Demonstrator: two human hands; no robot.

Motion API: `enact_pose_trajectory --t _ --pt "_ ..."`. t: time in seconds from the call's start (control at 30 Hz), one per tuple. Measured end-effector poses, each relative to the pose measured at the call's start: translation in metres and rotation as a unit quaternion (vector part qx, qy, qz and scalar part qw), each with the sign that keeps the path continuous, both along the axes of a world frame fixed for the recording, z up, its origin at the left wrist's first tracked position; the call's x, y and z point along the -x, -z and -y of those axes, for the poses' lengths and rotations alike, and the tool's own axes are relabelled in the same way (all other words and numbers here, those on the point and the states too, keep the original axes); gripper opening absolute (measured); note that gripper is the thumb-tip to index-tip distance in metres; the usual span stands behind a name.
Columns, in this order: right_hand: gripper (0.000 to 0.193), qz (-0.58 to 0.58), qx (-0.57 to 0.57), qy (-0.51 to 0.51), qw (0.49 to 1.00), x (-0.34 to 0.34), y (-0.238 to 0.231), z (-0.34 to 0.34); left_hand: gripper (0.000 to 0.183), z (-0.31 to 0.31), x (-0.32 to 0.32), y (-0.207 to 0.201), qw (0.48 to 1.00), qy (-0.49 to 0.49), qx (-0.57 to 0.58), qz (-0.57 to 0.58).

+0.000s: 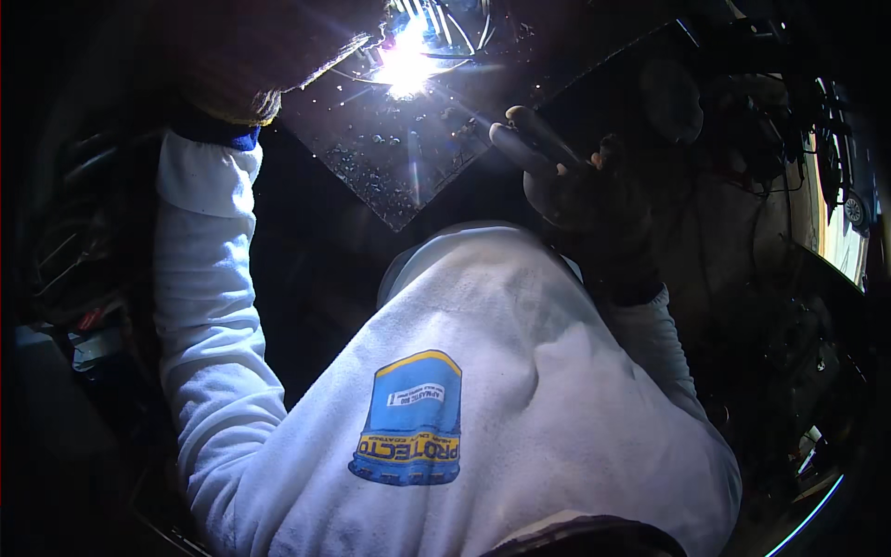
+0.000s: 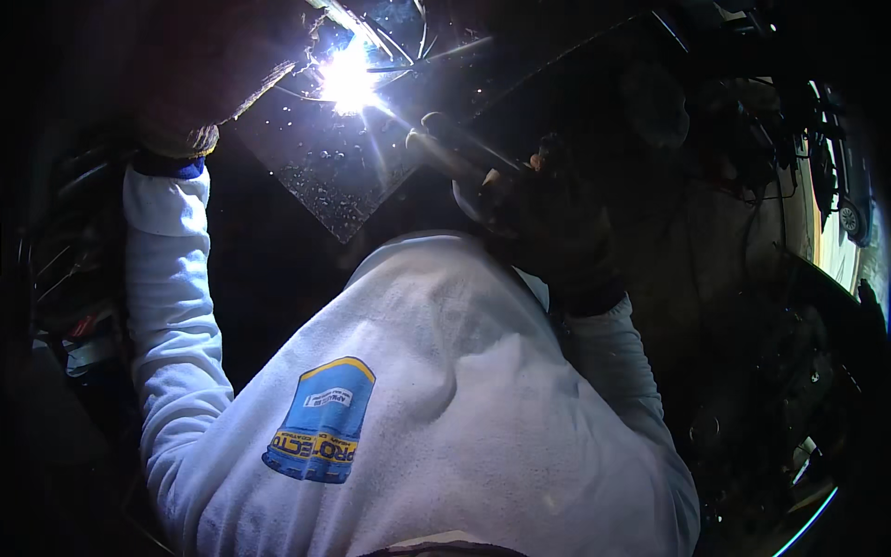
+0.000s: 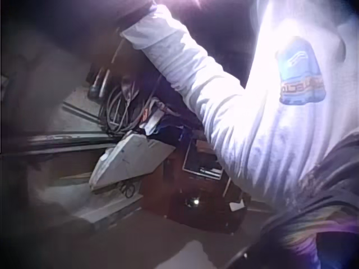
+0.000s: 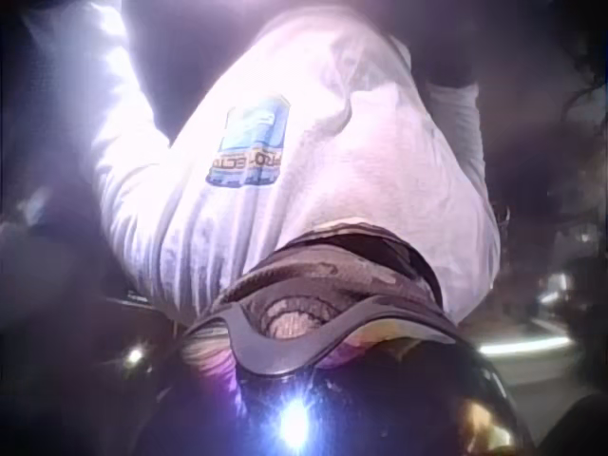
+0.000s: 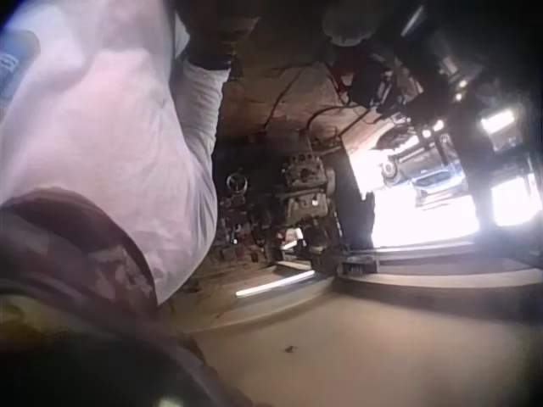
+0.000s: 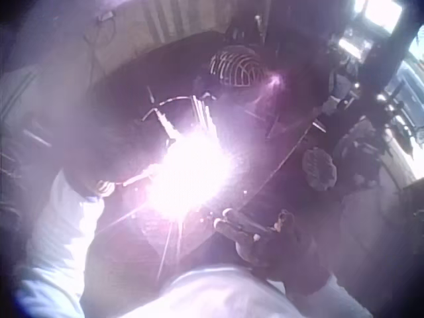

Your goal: The person welds and grinds metal rods on a workbench to fabricate curved cage-like structures. They use a welding tool to join metal pieces together, then use an angle grinder to smooth the joints, and finally use a hammer and a metal-pin board to shape additional metal components.

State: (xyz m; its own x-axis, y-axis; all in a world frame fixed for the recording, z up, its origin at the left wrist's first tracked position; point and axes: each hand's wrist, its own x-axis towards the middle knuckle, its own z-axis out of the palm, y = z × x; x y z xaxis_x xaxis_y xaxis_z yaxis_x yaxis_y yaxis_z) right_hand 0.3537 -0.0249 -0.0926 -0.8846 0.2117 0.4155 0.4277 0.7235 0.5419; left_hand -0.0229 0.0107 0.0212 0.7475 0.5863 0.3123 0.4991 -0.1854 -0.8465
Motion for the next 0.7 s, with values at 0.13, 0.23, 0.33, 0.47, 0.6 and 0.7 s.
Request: enact_pose_trajectory --t 0.13,0.23,0.33,0.47,0.6,0.7 --pt "0.041 0.019 0.073 -0.006 0.997 -0.016 0.013 0.0 0.014 -0.002 0.006 0.0 1.0 0.007 -0.014 -0.001" --pt "0.049 -0.02 0.164 0.001 0.986 -0.01 -0.003 0.005 0.013 -0.001 0.007 -0.001 0.998 0.012 -0.052 -0.029" --pt "0.061 -0.088 0.308 0.028 0.947 -0.004 -0.012 0.011 0.014 -0.004 0.007 0.003 0.978 0.025 -0.18 -0.105" --pt "0.076 -0.153 0.339 0.036 0.927 -0.005 -0.003 0.013 0.012 0.002 0.0 -0.008 0.999 0.019 0.019 0.031" --pt "0.107 -0.229 0.499 0.004 0.836 -0.016 -0.008 0.011 0.013 0.0 -0.005 -0.008 0.999 0.034 -0.042 -0.002" --pt "0.121 -0.182 0.465 0.049 0.865 -0.013 -0.018 0.014 0.017 0.019 -0.026 -0.01 0.962 -0.207 -0.124 -0.127"
